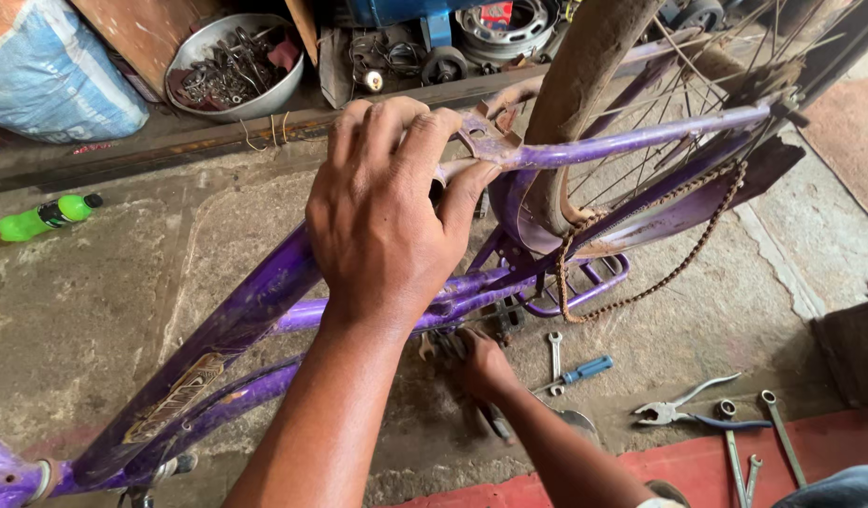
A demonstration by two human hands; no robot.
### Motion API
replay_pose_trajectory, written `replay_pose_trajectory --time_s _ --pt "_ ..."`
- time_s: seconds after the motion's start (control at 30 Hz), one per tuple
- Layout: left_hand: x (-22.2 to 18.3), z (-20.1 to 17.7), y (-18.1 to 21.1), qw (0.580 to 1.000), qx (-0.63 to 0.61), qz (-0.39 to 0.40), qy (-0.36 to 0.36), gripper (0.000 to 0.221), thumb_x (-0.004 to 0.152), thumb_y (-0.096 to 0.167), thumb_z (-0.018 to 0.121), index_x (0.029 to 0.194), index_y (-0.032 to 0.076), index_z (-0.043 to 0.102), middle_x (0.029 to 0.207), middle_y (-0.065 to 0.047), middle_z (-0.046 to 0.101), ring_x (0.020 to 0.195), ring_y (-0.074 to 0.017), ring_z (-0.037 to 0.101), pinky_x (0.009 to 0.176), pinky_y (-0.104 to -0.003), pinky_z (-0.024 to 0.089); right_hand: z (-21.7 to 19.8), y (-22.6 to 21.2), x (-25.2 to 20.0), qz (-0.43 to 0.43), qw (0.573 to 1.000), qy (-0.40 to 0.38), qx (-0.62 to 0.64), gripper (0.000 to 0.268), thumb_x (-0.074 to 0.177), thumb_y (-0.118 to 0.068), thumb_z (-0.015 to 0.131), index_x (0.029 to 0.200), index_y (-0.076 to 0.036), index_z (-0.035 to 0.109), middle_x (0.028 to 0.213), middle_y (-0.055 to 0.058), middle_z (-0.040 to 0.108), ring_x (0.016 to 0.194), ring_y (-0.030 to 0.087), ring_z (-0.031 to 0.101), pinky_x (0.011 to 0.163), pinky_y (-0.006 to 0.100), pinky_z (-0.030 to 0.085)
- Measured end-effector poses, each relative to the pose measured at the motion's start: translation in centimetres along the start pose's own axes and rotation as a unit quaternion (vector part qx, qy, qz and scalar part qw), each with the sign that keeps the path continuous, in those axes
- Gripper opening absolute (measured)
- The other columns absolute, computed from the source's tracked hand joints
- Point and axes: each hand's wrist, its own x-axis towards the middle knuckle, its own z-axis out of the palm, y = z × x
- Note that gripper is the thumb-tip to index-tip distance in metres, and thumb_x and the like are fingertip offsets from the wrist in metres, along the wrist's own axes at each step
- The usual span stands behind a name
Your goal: The person uses pliers to detach components from a purple bicycle frame, removes a chainring by hand, and then uses a wrench to work on the hub and axle of a bicycle wheel.
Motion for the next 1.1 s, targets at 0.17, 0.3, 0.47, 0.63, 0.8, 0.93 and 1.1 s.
replay_pose_trajectory --time_s 0.17,0.3,0.47,0.63,0.8,0.93,1.1 --pt "0.3 -0.1 0.1 1.0 0.003 -0.003 0.002 0.039 0.088 0.035 0.086 0.113 0.01 0.071 0.111 -0.005 0.062 0.113 -0.0285 0.059 0.089 -0.044 0.053 -3.1 1.6 0.7 -0.061 0.986 -0.026 -0.151 0.052 0.091 -0.038 0.069 0.137 -0.017 0.06 0.135 0.016 0.064 0.113 0.038 0.067 0.095 0.046 0.056" --pt "0.1 0.2 0.0 1.0 0.016 0.0 0.005 0.038 0.089 0.04 0.084 0.111 0.01 0.073 0.108 -0.005 0.064 0.109 -0.0271 0.06 0.082 -0.041 0.051 -7.5 2.8 -2.8 0.048 0.981 -0.025 -0.185 0.043 0.088 -0.039 0.07 0.129 -0.027 0.07 0.131 0.006 0.067 0.111 0.033 0.068 0.092 0.045 0.057" --pt "0.3 1.0 -0.1 1.0 0.001 -0.028 -0.009 0.037 0.094 0.042 0.083 0.106 0.008 0.075 0.107 -0.009 0.071 0.107 -0.0287 0.062 0.085 -0.045 0.048 -11.2 8.1 -4.9 0.182 0.971 0.099 -0.118 0.038 0.09 -0.037 0.069 0.125 -0.022 0.072 0.115 0.01 0.076 0.105 0.031 0.075 0.092 0.044 0.059" --pt "1.8 0.9 2.5 0.998 -0.04 0.033 0.03 0.021 0.101 0.024 0.073 0.105 0.004 0.071 0.119 -0.013 0.071 0.129 -0.0322 0.06 0.119 -0.064 0.02 -16.3 12.7 -8.9 0.272 0.92 0.278 -0.046 0.038 0.088 -0.034 0.072 0.122 -0.018 0.074 0.117 0.012 0.076 0.113 0.033 0.069 0.099 0.044 0.053" --pt "2.8 3.4 9.7 0.983 -0.143 0.116 0.002 0.021 0.109 0.024 0.073 0.108 0.003 0.072 0.131 -0.014 0.068 0.134 -0.0307 0.056 0.121 -0.055 0.026 -20.2 18.6 -14.8 0.397 0.831 0.388 -0.032 0.037 0.09 -0.026 0.067 0.125 -0.017 0.072 0.129 0.015 0.07 0.121 0.036 0.063 0.102 0.047 0.05" --pt "2.8 6.2 15.5 0.963 -0.22 0.131 -0.081 0.029 0.103 0.028 0.077 0.11 0.001 0.073 0.131 -0.02 0.067 0.134 -0.0366 0.054 0.119 -0.054 0.034 -21.0 23.0 -18.5 0.532 0.773 0.346 -0.017 0.045 0.092 -0.033 0.069 0.134 -0.017 0.065 0.134 0.018 0.066 0.124 0.038 0.062 0.104 0.049 0.05" --pt "2.0 9.4 18.9 0.953 -0.216 0.138 -0.161 0.039 0.087 0.033 0.078 0.109 0.001 0.074 0.137 -0.03 0.059 0.133 -0.0429 0.049 0.11 -0.056 0.034 -20.6 24.4 -20.3 0.521 0.823 0.184 -0.131 0.043 0.092 -0.021 0.065 0.134 -0.016 0.062 0.137 0.016 0.067 0.132 0.036 0.061 0.111 0.047 0.048"
